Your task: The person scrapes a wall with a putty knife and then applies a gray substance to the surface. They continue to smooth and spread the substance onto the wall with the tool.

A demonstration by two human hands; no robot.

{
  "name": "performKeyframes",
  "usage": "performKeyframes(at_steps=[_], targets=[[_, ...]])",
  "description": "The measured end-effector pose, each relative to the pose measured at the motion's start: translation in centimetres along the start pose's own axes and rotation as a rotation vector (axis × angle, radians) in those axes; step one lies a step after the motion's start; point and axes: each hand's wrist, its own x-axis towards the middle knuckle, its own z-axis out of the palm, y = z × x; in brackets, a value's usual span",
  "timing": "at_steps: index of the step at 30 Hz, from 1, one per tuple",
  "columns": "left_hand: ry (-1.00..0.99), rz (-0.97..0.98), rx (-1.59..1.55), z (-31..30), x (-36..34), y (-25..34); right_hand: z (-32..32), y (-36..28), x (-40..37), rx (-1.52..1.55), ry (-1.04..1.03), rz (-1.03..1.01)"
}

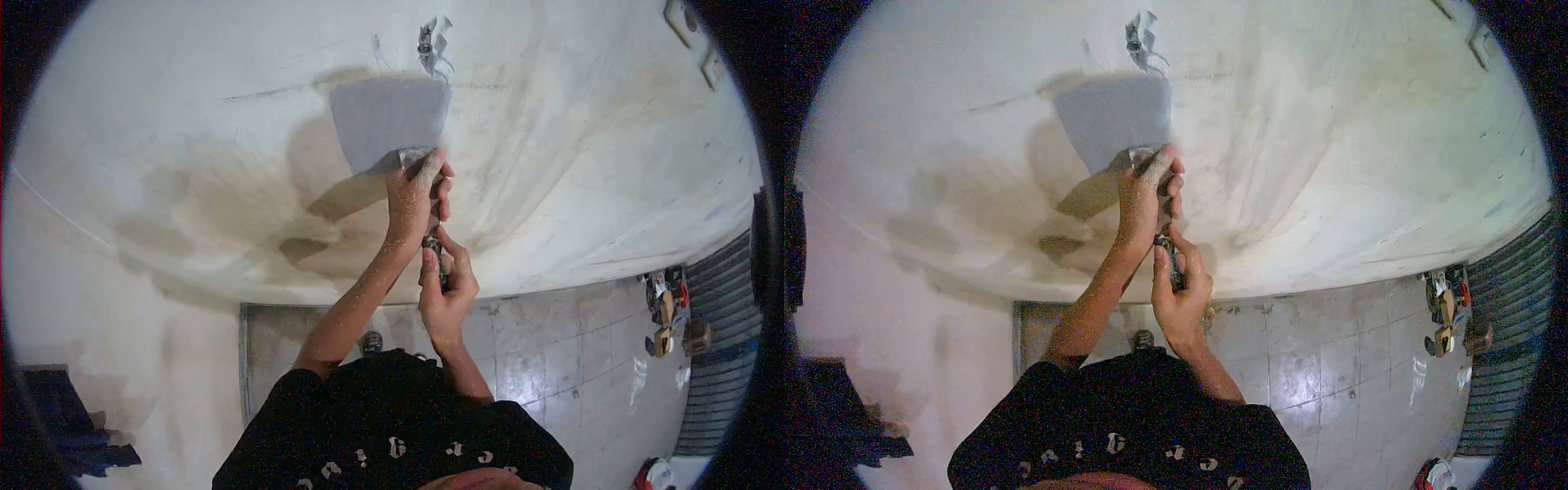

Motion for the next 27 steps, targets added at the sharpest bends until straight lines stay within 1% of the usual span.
performKeyframes(at_steps=[3,4,5,6,7,8,10,14,16,18,20,22,24,25,27], targets=[[-0.013,0.020,-0.003,1.3,0.4,1.5,-0.1,-1.4,0.6,0.023,0.005,0.016],[0.006,0.009,0.012,1.2,0.0,1.0,-0.3,-1.9,0.7,0.026,0.005,0.028],[0.017,0.015,0.026,1.1,-0.1,0.8,-0.2,-0.9,0.6,-0.008,0.010,-0.054],[0.022,0.031,0.043,1.0,0.2,0.7,-0.1,-0.2,0.3,-0.020,0.011,-0.067],[0.047,-0.006,0.002,0.2,-0.2,-0.6,-0.1,0.5,0.0,-0.031,0.012,-0.081],[0.032,-0.017,0.017,0.0,-0.1,-0.8,0.0,1.0,-0.3,-0.043,0.013,-0.094],[0.008,-0.049,0.052,-0.2,-0.3,-0.5,-0.1,0.2,-0.5,-0.037,-0.006,-0.032],[-0.005,0.055,0.022,0.8,0.3,0.6,-0.1,-0.3,0.6,-0.001,0.004,-0.022],[0.013,0.012,0.018,0.0,-0.1,-0.5,-0.1,0.6,0.3,-0.021,0.004,-0.015],[0.007,0.019,0.032,-0.1,0.3,-0.6,0.0,0.3,0.4,-0.012,0.006,-0.016],[0.010,0.038,0.028,0.6,0.6,0.2,-0.2,-0.5,0.6,0.002,-0.011,0.042],[0.036,0.017,0.033,0.3,-0.1,-0.2,-0.6,-1.2,0.6,0.011,-0.054,0.163],[0.048,-0.006,0.052,-0.2,-0.2,-0.9,-1.0,-0.5,-0.1,-0.032,-0.065,0.114],[0.029,0.029,0.093,-0.1,-0.2,-0.4,-1.0,-0.3,0.2,-0.051,-0.066,0.076],[0.012,0.131,0.087,1.7,0.8,1.9,-0.2,-1.3,2.2,0.035,-0.005,-0.077]])
